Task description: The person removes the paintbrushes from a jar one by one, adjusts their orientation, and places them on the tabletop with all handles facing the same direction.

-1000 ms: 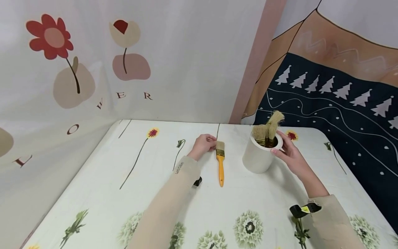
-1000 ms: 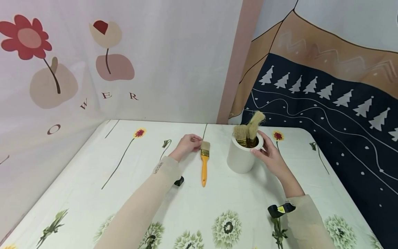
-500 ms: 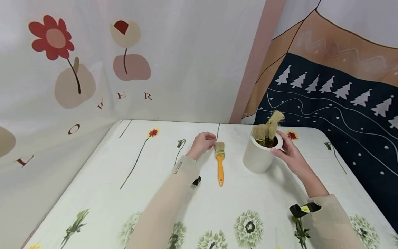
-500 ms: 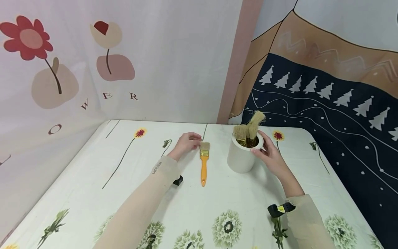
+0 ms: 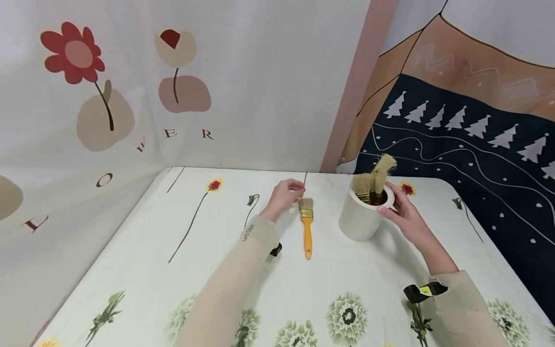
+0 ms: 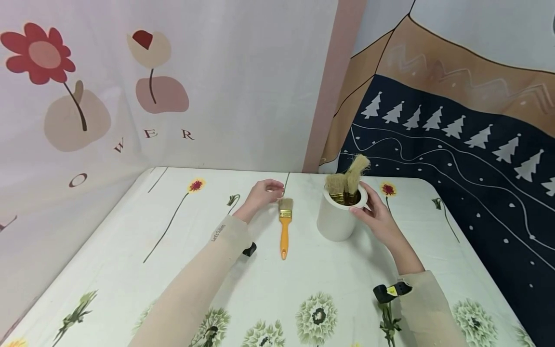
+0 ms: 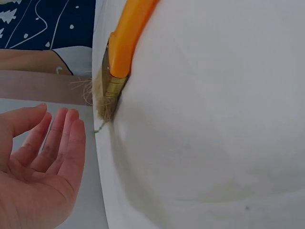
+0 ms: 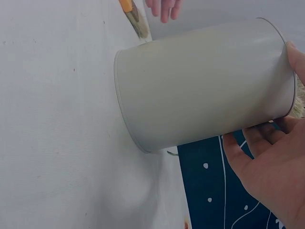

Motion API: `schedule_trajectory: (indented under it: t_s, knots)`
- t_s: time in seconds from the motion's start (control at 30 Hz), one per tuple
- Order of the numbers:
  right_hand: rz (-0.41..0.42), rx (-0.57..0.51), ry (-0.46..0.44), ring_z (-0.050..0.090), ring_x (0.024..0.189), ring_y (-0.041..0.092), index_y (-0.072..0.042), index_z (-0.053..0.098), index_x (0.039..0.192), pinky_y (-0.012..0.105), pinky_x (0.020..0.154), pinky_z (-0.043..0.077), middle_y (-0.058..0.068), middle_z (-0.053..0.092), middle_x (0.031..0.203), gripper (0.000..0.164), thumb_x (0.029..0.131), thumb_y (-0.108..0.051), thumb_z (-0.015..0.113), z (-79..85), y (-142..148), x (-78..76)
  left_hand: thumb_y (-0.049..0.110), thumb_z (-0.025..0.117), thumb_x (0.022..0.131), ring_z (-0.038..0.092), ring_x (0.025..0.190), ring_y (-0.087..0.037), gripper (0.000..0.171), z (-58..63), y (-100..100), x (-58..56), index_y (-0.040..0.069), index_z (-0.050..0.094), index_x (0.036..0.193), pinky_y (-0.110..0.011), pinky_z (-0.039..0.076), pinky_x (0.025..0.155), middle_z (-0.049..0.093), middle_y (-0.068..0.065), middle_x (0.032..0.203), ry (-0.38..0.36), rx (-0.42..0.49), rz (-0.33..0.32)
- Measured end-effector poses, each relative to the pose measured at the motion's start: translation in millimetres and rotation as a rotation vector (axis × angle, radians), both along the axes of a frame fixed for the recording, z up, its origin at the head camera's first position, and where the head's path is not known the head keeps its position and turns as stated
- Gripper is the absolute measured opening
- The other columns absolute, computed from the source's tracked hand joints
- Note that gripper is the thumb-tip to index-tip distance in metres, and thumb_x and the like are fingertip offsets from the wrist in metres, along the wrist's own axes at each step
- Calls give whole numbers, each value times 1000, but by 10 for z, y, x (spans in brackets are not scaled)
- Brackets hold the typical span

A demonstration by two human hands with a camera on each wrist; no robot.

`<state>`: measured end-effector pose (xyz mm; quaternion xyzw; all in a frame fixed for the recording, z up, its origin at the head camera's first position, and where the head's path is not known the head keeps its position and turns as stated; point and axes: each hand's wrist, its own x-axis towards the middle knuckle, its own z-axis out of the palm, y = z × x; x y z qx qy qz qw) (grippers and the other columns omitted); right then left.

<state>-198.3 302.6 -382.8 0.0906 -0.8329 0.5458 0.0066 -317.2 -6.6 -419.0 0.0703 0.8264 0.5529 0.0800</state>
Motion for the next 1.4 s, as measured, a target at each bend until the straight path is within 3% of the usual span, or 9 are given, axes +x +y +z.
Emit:
schedule_trajectory:
  t_s: [0.17,0.73,1.4]
  knots:
    - [-5,4,-12,10,152,45,-10,5,161,1,104,32,17,4,168,79,103,-21,57,-4,3,-2,7,62,97,68,109,-26,27,77,23,23,0,64,124,-30,59,91,70,-15,120,-9,59,-12]
    - [-3,4,-5,11,152,45,-10,5,161,2,105,33,18,4,168,78,103,-21,56,11,3,-17,9,64,97,69,109,-25,26,340,175,76,3,66,122,-29,60,90,71,-13,120,42,132,-59]
    - [-11,10,-21,10,152,45,-12,5,161,2,105,32,16,3,169,79,103,-22,56,4,8,1,16,66,96,70,106,-21,28,600,496,328,9,65,123,-27,59,91,71,-9,121,82,225,-132]
